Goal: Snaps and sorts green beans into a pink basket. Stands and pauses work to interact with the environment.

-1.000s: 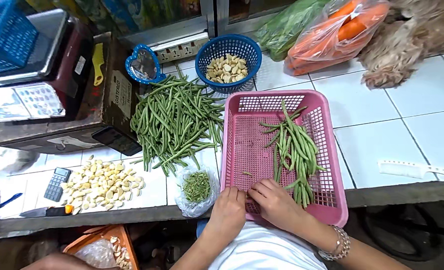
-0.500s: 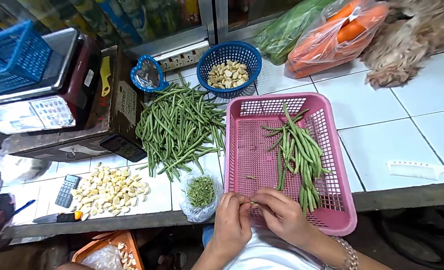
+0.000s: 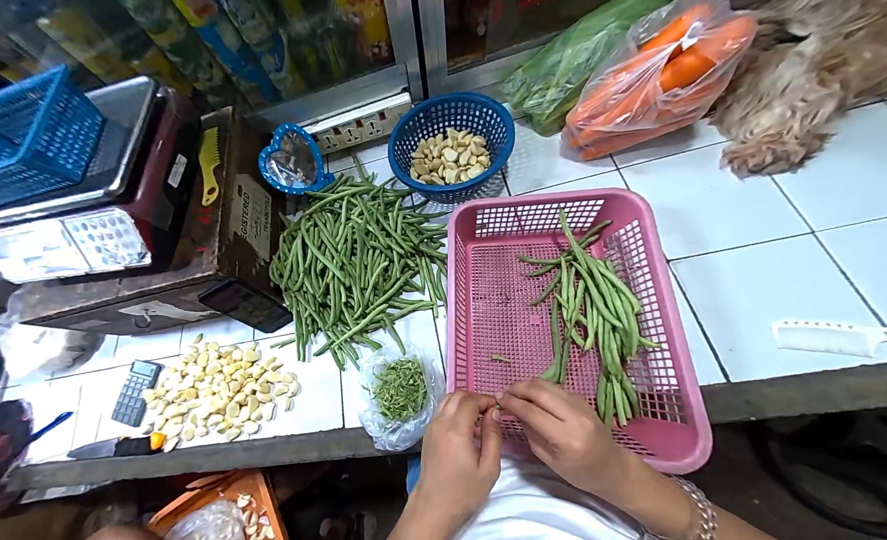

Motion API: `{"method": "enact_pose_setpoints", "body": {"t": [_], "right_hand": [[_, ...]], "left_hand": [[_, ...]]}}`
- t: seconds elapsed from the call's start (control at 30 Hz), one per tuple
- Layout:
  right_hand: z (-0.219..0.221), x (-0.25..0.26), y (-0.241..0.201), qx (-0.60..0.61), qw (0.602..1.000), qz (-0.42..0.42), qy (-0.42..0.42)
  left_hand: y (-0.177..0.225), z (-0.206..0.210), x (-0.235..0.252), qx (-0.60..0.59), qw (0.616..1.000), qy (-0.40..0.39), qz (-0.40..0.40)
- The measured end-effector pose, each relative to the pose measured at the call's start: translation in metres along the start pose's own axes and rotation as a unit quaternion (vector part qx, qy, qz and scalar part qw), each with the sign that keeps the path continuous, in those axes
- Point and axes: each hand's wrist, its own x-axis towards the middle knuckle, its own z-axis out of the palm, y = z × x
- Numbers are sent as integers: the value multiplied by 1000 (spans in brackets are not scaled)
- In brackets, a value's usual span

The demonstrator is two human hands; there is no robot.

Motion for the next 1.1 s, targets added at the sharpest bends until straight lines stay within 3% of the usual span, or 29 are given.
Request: {"method": "enact_pose_setpoints", "body": {"t": [0.13,0.3,0.4,0.5,0.67,0.8,1.0,1.1], "right_hand": [[-1,1,2,-31,999,-35,-13],[-6,0,-1,147,989,4,14],[-7,3,-5,161,986,33,33],[-5,5,-4,126,991,35,39],[-2,5,-4,42,999,-25,11],[-2,6,-4,39,999,-34,10],[-2,6,-11,225,971,61,51],[-12,14,-13,346,915,179,106]], "left_hand": [[-3,0,3,-33,999,4,-9],[-7,6,2,-235,971,46,-23],[-5,4,-1,-296,953,59,-36],[-2,-2,-2,-296,954,40,-41],[-3,-3,-3,-199,977,66,-21],[-5,-2,-2,-191,978,77,-5],[-3,2,-3,-345,934,81,-37],[-18,2,-8,-267,957,113,-31]]}}
